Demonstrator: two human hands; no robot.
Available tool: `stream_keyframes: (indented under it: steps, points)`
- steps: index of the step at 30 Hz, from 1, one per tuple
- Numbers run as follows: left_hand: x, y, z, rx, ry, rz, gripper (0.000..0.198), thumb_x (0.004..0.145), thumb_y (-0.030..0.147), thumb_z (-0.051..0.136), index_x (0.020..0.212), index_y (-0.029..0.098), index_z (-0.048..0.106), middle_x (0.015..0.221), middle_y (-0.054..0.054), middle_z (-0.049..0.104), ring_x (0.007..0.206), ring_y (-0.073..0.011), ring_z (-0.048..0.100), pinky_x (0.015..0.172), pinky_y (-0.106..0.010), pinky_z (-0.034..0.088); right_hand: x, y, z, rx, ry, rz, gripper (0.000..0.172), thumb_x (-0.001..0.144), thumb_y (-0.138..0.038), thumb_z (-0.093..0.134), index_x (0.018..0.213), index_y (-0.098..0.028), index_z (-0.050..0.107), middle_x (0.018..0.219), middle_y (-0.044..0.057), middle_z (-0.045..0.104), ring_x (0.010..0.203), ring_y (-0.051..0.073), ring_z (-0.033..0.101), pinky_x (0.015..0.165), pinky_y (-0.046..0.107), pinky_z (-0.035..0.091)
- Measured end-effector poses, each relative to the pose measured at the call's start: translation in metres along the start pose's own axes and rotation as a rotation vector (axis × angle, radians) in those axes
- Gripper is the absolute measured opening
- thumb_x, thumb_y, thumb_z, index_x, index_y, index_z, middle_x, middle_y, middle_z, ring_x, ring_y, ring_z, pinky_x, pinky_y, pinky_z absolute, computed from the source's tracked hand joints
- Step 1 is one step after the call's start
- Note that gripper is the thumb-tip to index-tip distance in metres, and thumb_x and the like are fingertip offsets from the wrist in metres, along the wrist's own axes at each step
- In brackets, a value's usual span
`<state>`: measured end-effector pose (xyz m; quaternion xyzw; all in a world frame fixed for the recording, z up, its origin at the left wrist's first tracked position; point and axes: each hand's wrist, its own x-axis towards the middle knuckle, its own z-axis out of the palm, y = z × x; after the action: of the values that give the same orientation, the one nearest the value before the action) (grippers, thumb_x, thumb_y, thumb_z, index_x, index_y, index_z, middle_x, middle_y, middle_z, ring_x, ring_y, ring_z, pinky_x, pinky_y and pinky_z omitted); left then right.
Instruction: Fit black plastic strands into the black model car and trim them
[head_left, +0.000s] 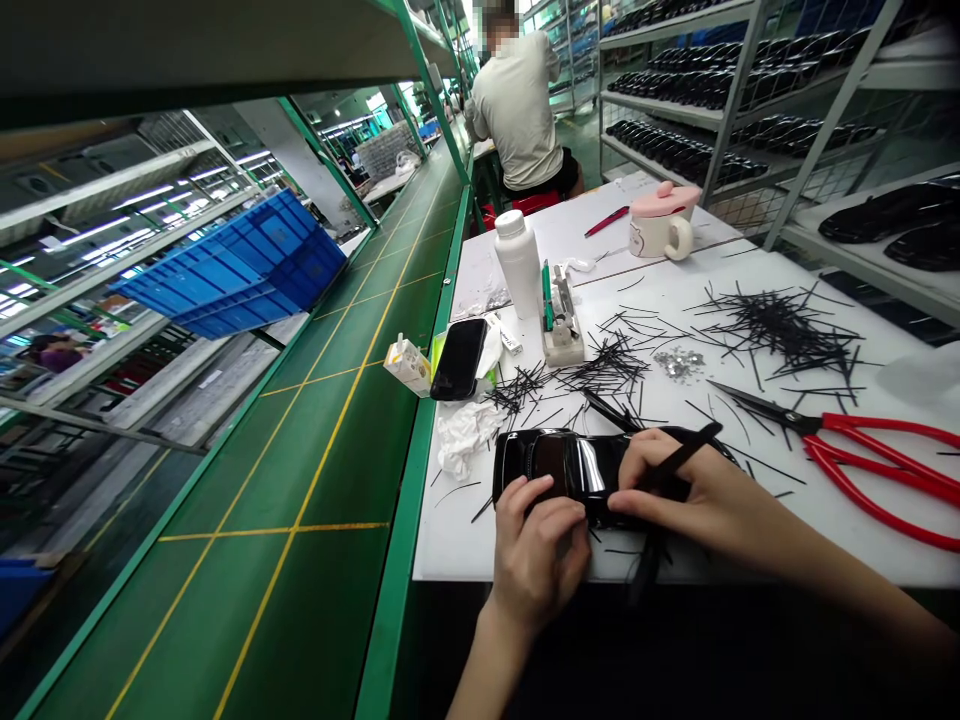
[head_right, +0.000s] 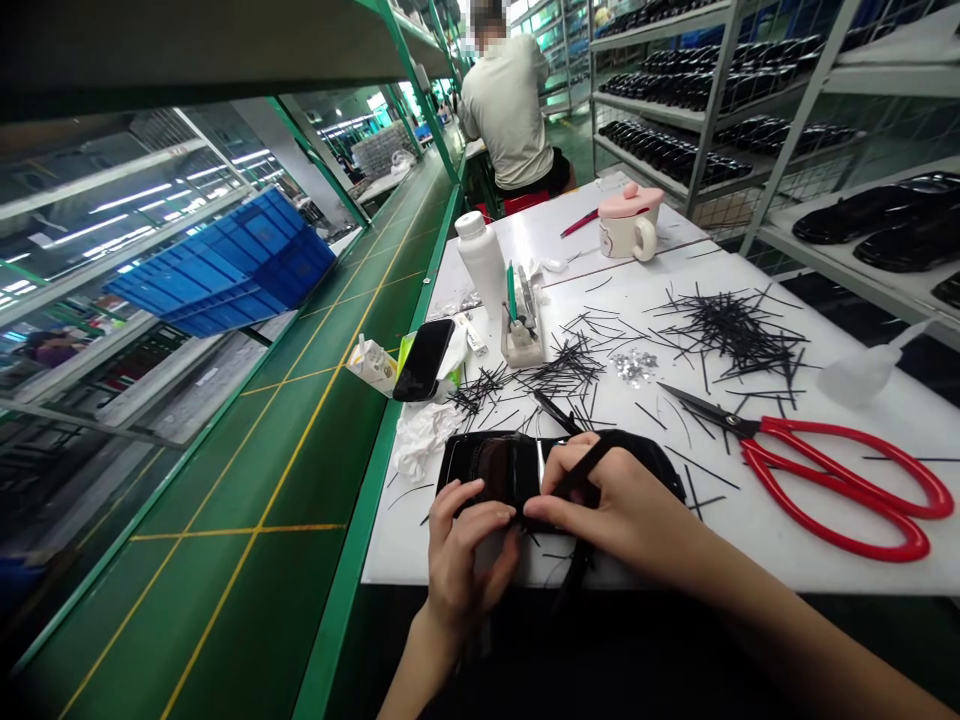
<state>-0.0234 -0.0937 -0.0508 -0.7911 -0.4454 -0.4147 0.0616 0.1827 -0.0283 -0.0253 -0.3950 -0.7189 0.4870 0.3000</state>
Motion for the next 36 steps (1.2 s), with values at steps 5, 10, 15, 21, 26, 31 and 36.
stream_keyframes:
  steps: [5, 10, 15, 21, 26, 31, 36]
  points:
    - [0.006, -0.004, 0.003, -0.016, -0.008, 0.047, 0.026, 0.081, 0.001, 0.063, 0.101, 0.018, 0.059, 0.087, 0.002, 0.073, 0.112, -0.0165, 0.056, 0.111, -0.033, 0.037, -0.004, -0.002, 0.0, 0.065, 0.033, 0.083, 0.035, 0.086, -0.054, 0.065, 0.076, -0.021, 0.064, 0.076, 0.002, 0.058, 0.075, 0.017, 0.054, 0.069, 0.03, 0.041]
    - [0.006, -0.007, 0.006, -0.088, -0.03, 0.037, 0.026, 0.082, -0.002, 0.057, 0.097, 0.018, 0.059, 0.084, 0.001, 0.072, 0.109, -0.0157, 0.059, 0.11, -0.033, 0.037, -0.018, 0.004, 0.001, 0.281, 0.117, 0.122, 0.037, 0.085, -0.055, 0.066, 0.075, -0.02, 0.058, 0.073, 0.0, 0.055, 0.069, 0.014, 0.052, 0.062, 0.027, 0.04]
    - [0.005, -0.005, 0.007, -0.128, -0.015, -0.026, 0.028, 0.081, -0.004, 0.058, 0.095, 0.019, 0.058, 0.082, 0.003, 0.072, 0.108, -0.0151, 0.06, 0.111, -0.034, 0.036, -0.056, 0.039, -0.014, 0.599, -0.018, 0.248, 0.033, 0.092, -0.053, 0.058, 0.088, -0.02, 0.057, 0.073, 0.0, 0.054, 0.053, 0.009, 0.048, 0.049, 0.023, 0.037]
    - [0.006, -0.008, 0.009, -0.123, -0.04, -0.031, 0.03, 0.08, -0.004, 0.059, 0.098, 0.02, 0.056, 0.082, 0.002, 0.07, 0.107, -0.0165, 0.061, 0.11, -0.037, 0.037, -0.085, 0.068, -0.02, 0.788, -0.052, 0.238, 0.039, 0.095, -0.057, 0.049, 0.087, -0.021, 0.064, 0.075, 0.006, 0.06, 0.059, 0.016, 0.056, 0.061, 0.035, 0.047]
    - [0.011, -0.011, 0.012, -0.078, -0.028, 0.017, 0.029, 0.079, -0.005, 0.06, 0.097, 0.018, 0.057, 0.081, 0.001, 0.068, 0.108, -0.0164, 0.059, 0.117, -0.04, 0.029, -0.067, 0.054, -0.01, 0.95, 0.17, 0.273, 0.041, 0.093, -0.059, 0.048, 0.079, -0.023, 0.059, 0.055, 0.001, 0.045, 0.065, 0.019, 0.054, 0.066, 0.035, 0.046]
    - [0.013, -0.013, 0.013, -0.01, -0.018, 0.041, 0.029, 0.078, -0.004, 0.062, 0.099, 0.016, 0.057, 0.083, -0.001, 0.066, 0.111, -0.0182, 0.057, 0.12, -0.043, 0.024, -0.043, 0.041, -0.023, 0.821, 0.097, 0.247, 0.042, 0.094, -0.058, 0.052, 0.083, -0.018, 0.06, 0.06, 0.0, 0.05, 0.064, 0.014, 0.049, 0.07, 0.03, 0.043]
    - [0.021, -0.015, 0.011, -0.075, -0.031, -0.017, 0.026, 0.082, 0.0, 0.06, 0.099, 0.018, 0.055, 0.085, -0.001, 0.065, 0.111, -0.0178, 0.058, 0.117, -0.041, 0.031, -0.035, 0.027, -0.06, 0.166, 0.124, 0.126, 0.038, 0.099, -0.052, 0.044, 0.099, -0.019, 0.062, 0.078, 0.003, 0.063, 0.069, 0.016, 0.054, 0.066, 0.029, 0.042]
